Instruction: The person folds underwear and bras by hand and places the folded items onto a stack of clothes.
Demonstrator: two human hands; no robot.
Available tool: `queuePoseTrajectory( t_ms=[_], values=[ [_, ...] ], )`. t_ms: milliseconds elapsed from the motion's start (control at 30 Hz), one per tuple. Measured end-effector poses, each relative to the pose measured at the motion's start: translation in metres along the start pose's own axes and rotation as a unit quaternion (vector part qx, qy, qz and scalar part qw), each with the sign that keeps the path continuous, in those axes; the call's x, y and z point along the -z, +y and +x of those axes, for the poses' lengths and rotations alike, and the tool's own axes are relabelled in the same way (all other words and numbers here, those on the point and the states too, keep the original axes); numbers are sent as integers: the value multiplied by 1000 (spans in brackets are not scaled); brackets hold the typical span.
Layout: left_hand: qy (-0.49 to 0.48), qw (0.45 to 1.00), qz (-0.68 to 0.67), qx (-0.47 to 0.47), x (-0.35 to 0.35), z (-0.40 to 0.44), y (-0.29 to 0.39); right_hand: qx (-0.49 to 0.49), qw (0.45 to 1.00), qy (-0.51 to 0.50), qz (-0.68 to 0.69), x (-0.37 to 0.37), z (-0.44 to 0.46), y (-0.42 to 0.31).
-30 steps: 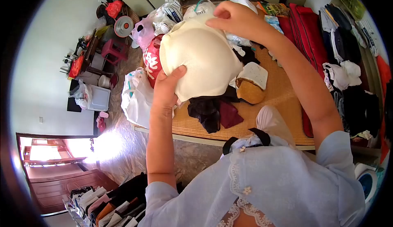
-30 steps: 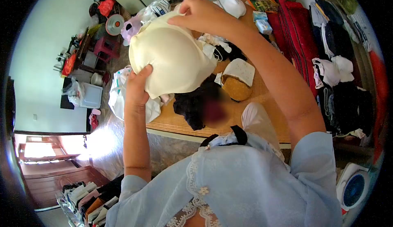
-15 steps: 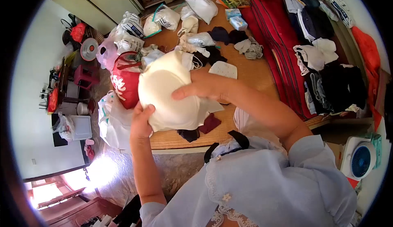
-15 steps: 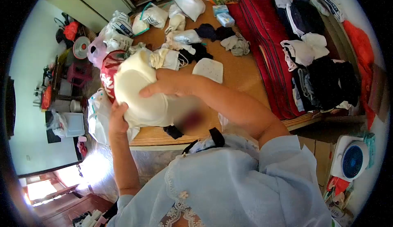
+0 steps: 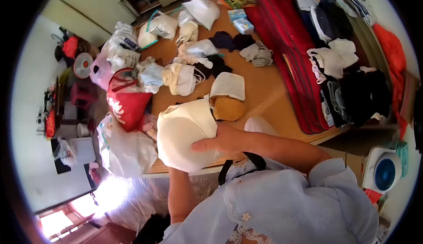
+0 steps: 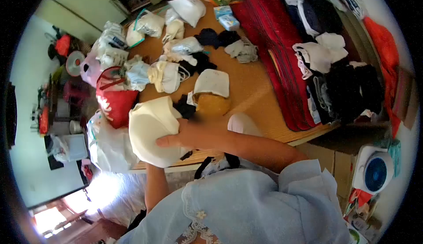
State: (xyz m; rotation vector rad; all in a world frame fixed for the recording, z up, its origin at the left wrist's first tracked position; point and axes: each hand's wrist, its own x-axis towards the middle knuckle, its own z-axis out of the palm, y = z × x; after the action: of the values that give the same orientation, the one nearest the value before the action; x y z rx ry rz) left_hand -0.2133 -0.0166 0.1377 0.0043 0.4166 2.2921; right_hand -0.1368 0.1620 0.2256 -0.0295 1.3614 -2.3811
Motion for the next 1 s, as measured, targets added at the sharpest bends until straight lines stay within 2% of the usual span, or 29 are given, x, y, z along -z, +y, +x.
queuePoseTrajectory(
  t_ms=[100, 133, 200, 233, 267, 333, 400, 433, 467, 500, 533, 567, 600, 633, 700, 767, 833, 900, 1000],
  values=[
    [67, 993, 99, 22, -16, 22, -3, 100, 979, 159, -84, 34, -2, 10],
    [83, 987, 129, 40, -16, 29, -9, 76, 952, 226, -191, 36, -18, -22],
    [101, 973, 192, 72, -12, 42, -23, 12, 986, 152, 69, 76, -15, 4],
    [104, 963, 235, 81, -8, 48, -29, -13, 975, 99, 199, 92, -11, 16],
    [101, 950, 284, 84, -5, 53, -35, 15, 969, 104, 225, 99, -14, 17],
    [80, 920, 373, 87, -6, 72, -45, 31, 968, 170, 180, 118, -19, 15],
    [98, 950, 259, 143, -17, 103, -55, 24, 953, 236, 190, 140, -25, 10],
    [178, 962, 53, 203, -39, 122, -62, 14, 938, 268, 221, 160, -29, 0],
    [148, 963, 63, 217, -39, 131, -65, 5, 921, 299, 251, 181, -35, -10],
    [116, 963, 73, 231, -38, 142, -66, 65, 895, 292, 332, 203, -45, -18],
    [103, 964, 60, 237, -10, 152, -66, 78, 875, 356, 318, 224, -57, -40],
    [178, 953, 102, 224, -16, 158, -73, 166, 877, 354, 278, 252, -72, -56],
    [198, 946, 111, 233, -8, 165, -76, 251, 872, 348, 236, 280, -88, -71],
    [220, 938, 119, 242, 6, 168, -80, 281, 848, 387, 229, 310, -107, -85],
    [275, 921, 128, 246, 35, 169, -89, 346, 791, 489, 125, 360, -147, -109],
    [316, 906, 126, 252, 66, 164, -97, 359, 689, 612, 149, 396, -184, -126],
    [344, 894, 112, 263, 96, 152, -105, 412, 654, 615, 154, 453, -229, -113],
    [363, 880, 123, 281, 133, 132, -112, 389, 620, 650, 204, 458, -244, -109],
    [411, 849, 147, 298, 142, 115, -118, 196, 533, 823, 22, 540, -283, -55]
  ],
)
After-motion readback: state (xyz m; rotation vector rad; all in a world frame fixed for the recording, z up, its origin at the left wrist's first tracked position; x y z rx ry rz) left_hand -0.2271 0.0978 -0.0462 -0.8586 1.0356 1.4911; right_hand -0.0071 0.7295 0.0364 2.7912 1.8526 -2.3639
